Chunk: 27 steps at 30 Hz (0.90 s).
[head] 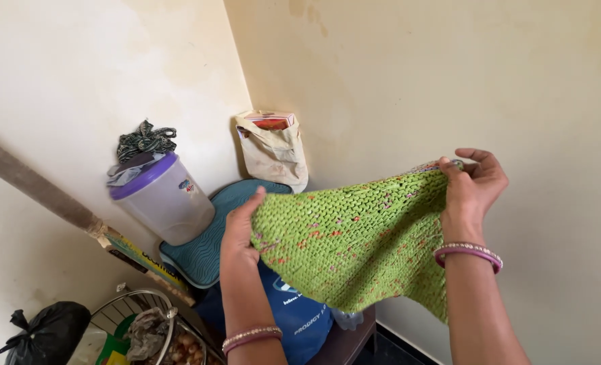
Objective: Organizing various household items including a cricket bat, a container, and a knitted mat in a storage area.
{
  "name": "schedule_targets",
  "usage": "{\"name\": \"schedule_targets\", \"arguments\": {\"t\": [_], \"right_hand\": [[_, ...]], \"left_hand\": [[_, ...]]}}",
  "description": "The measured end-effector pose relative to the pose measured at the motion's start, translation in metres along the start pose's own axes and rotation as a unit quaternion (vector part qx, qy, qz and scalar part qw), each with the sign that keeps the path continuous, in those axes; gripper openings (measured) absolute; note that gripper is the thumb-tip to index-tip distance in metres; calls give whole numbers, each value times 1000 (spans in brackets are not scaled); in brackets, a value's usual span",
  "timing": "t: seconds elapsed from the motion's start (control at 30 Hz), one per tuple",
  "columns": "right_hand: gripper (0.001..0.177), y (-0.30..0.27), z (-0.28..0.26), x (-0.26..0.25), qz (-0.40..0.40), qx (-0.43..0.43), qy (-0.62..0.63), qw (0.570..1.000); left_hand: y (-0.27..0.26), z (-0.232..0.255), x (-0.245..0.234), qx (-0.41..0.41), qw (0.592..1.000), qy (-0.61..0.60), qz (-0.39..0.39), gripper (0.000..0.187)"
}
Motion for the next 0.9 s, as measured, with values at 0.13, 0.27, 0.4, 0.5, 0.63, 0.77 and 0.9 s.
{"name": "schedule_targets", "arguments": {"t": [0.13,0.27,0.4,0.5,0.63,0.77,0.9], "right_hand": [[27,5,4,2,15,32,85,996],[28,-19,-20,5,46,171,140,974],[24,-9,-16,8,-3,151,198,969],[29,4,-4,-17,34,105,161,981],[28,0,3,-27,51,79,82,992],[26,-4,1,-24,47,92,122,987],[32,6,7,-21,-20,57,49,997]], "left_hand": [[-10,-10,23,-24,975,-171,-140,53],[-17,-49,30,-46,970,-152,-182,44],[8,-80,1,-6,992,-60,-115,42],[-6,-47,2,31,998,-22,-54,37],[-16,-3,20,133,988,15,-79,49],[-36,-6,18,148,978,89,-120,102],[-13,-11,12,109,984,128,-56,97]]}}
Point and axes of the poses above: each hand's wrist, its own y-axis towards the middle knuckle, its own x-axis out of the palm, z = x × y, the point moved 5 cm from there along y, towards the middle knuckle, and after that the axes turned 3 degrees about -y, right-handed, at the moved point
